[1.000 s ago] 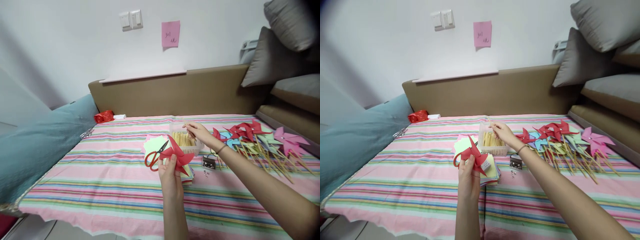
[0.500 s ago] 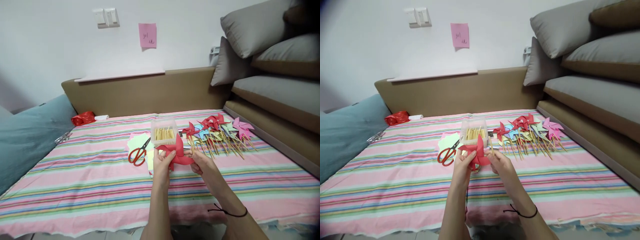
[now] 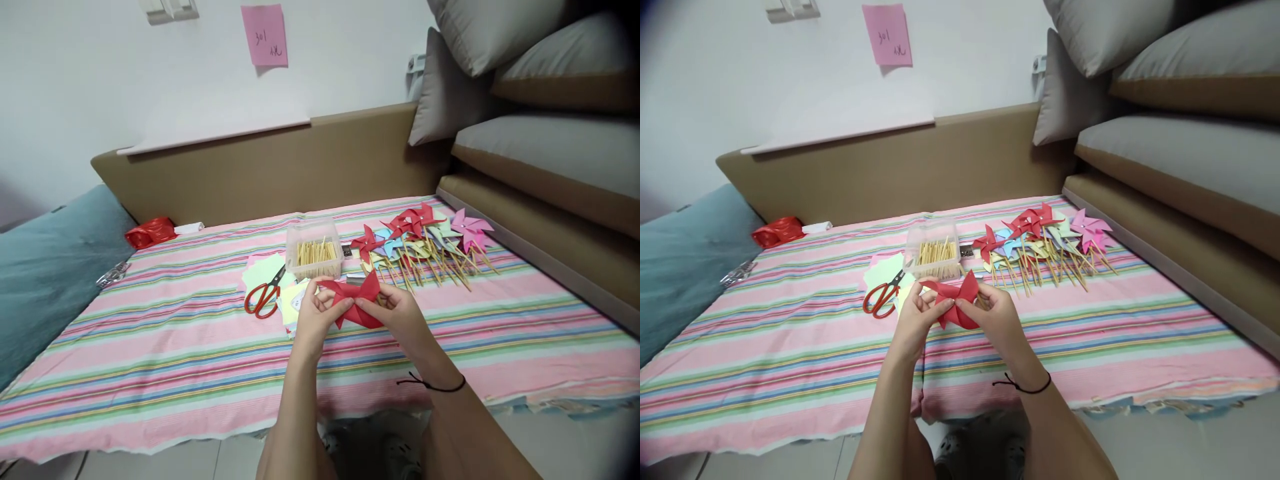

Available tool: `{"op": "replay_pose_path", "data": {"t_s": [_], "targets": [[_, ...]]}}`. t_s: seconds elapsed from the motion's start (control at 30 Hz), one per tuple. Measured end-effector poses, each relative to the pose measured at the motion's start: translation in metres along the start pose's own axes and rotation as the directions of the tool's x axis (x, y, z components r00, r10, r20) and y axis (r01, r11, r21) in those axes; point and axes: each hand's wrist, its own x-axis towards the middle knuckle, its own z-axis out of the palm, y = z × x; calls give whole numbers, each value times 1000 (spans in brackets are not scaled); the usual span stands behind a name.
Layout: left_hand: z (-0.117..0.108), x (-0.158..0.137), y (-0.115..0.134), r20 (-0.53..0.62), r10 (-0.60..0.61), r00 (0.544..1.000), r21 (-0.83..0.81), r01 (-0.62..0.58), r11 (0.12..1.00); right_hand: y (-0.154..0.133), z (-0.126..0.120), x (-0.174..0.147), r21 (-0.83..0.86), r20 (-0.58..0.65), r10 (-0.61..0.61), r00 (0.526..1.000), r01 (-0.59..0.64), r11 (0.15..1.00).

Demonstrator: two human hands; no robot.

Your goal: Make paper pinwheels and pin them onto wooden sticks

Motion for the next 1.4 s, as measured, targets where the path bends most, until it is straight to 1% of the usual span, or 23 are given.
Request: {"op": "replay_pose_path", "data": {"t_s": [0.13,0.23,0.3,0.37,0.43,0.5,0.57,0.63,0.8,1.0,1.13,1.4], "targets": [[0,0,0,-9,18,1000,39,-18,999,-2,-3,1,-66,-25,-18,1000,17,998],[-3,2,1,-67,45,997,45,-42,998,-6,-10,2,-89,-44,-27,999,23,996],[-5,4,3,-110,57,992,-11,-58,998,-8,-15,2,-88,-42,-39,998,35,996],[-7,5,5,-126,67,990,-114,-81,990,-8,-17,1,-117,-2,-63,998,63,991],[-7,5,6,-107,85,991,-213,-106,971,-7,-16,0,-135,58,-94,994,101,986],[-6,5,6,-70,104,992,-276,-119,954,-5,-12,-2,-104,99,-124,987,134,986],[-6,4,4,-35,122,992,-310,-127,942,-4,-6,-5,-55,110,-155,982,162,985],[-6,5,2,-18,143,990,-332,-141,933,-3,-1,-7,-41,110,-185,977,191,981],[-7,4,0,-19,187,982,-386,-179,905,-6,3,-11,-47,105,-258,960,264,963],[-6,1,1,-32,244,969,-383,-237,893,-8,4,-13,-50,126,-272,954,280,959],[-7,2,0,-50,237,970,-366,-239,900,-7,7,-15,-61,146,-282,948,293,954],[-7,2,1,-96,234,968,-343,-253,905,-9,9,-17,-74,135,-312,940,324,943]]}}
